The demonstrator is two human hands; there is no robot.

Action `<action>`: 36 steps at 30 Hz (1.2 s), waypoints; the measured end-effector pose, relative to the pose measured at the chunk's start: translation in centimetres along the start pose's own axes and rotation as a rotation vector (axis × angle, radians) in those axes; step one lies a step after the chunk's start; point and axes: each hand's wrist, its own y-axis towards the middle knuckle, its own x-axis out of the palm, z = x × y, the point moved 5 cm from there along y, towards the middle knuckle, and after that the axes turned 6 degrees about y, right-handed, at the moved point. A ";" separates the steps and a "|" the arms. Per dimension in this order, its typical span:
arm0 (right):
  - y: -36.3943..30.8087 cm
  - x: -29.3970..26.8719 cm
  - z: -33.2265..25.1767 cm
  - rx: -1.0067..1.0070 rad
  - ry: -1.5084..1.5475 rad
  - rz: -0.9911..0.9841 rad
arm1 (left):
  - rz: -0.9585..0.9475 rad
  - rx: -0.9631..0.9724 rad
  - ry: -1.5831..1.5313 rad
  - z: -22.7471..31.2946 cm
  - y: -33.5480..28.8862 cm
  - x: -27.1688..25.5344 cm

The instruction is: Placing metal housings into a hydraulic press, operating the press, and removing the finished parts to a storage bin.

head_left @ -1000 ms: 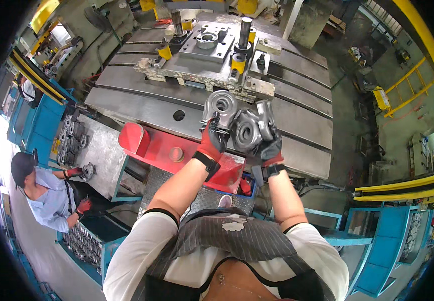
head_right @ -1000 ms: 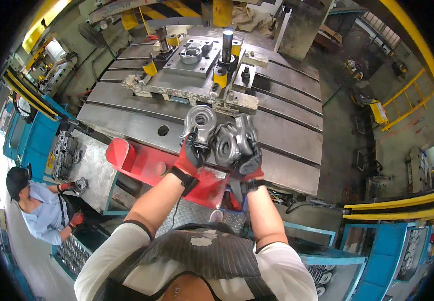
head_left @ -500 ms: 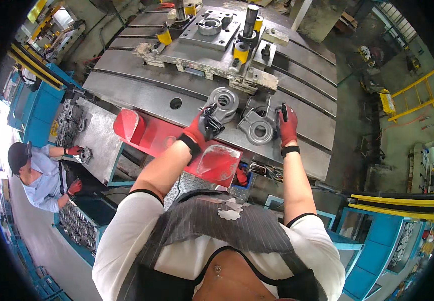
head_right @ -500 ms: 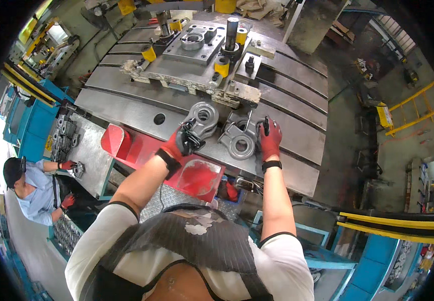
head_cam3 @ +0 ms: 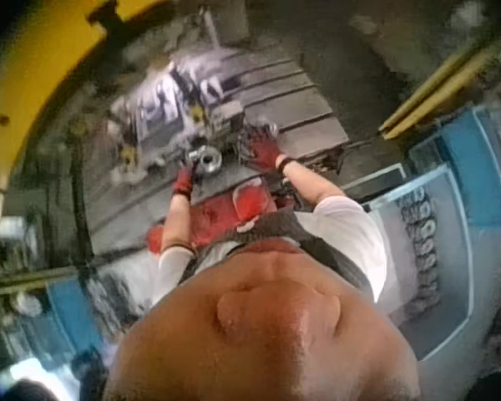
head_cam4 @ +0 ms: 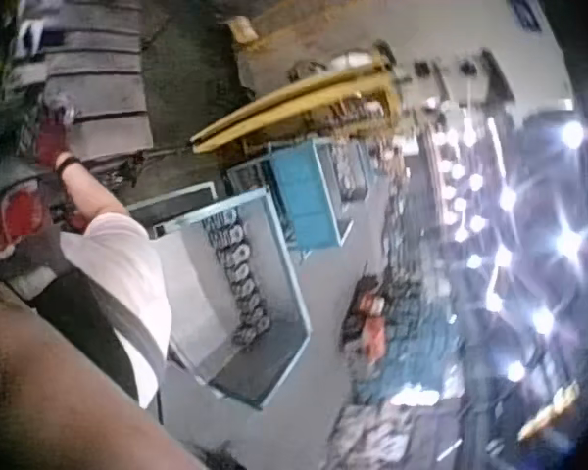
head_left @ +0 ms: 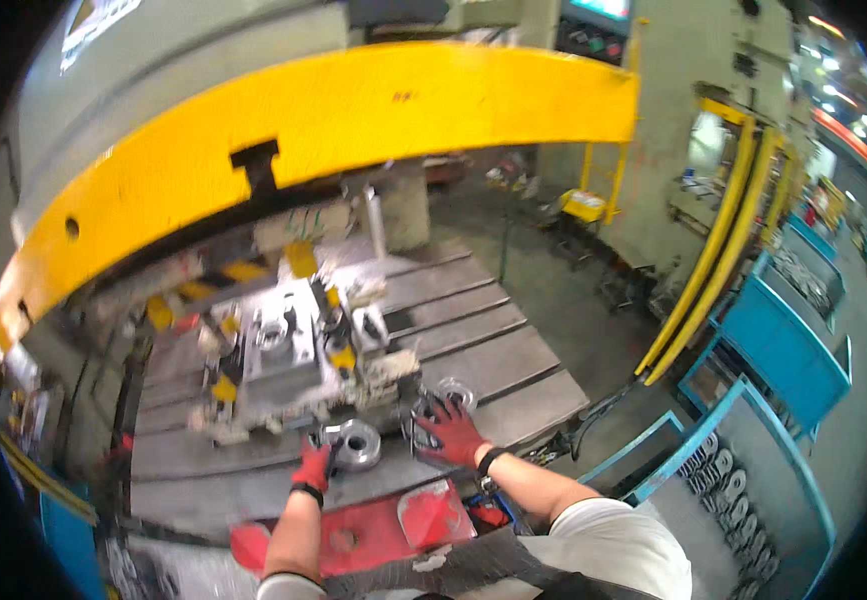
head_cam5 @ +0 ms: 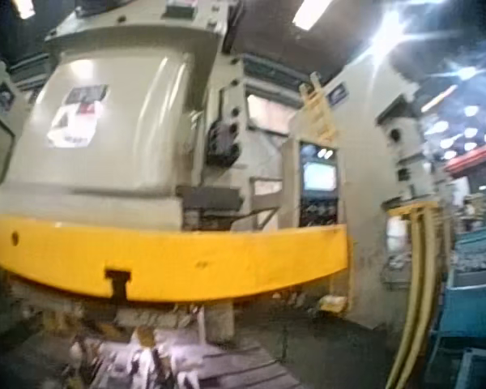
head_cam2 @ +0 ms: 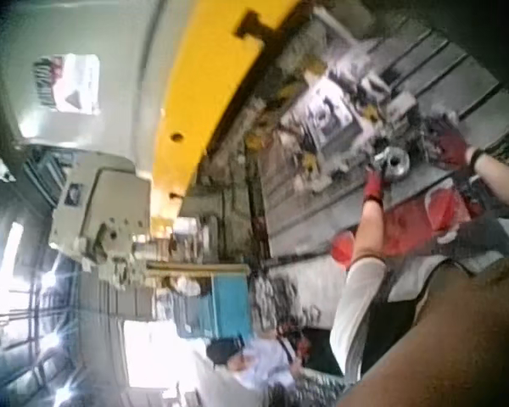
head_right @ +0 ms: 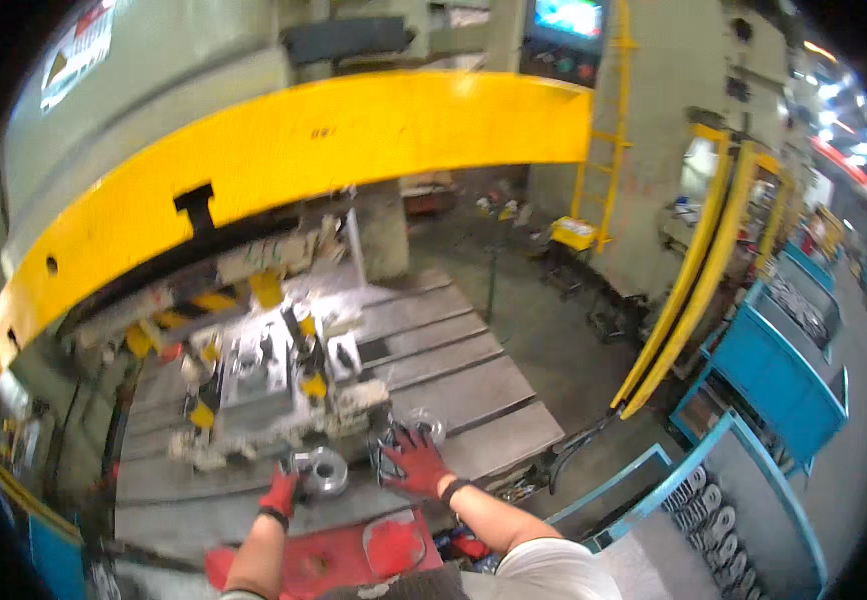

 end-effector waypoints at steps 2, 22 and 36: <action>-0.6 2.1 0.8 -0.028 -0.056 -0.049 | 0.153 0.051 0.642 -1.6 0.8 -0.2; 10.7 10.3 -6.8 0.002 0.366 -0.617 | 0.248 0.438 0.423 -1.4 -1.7 -5.8; 15.3 15.0 -12.9 -0.151 0.006 -0.597 | 0.379 0.227 0.452 -8.3 -6.3 -18.3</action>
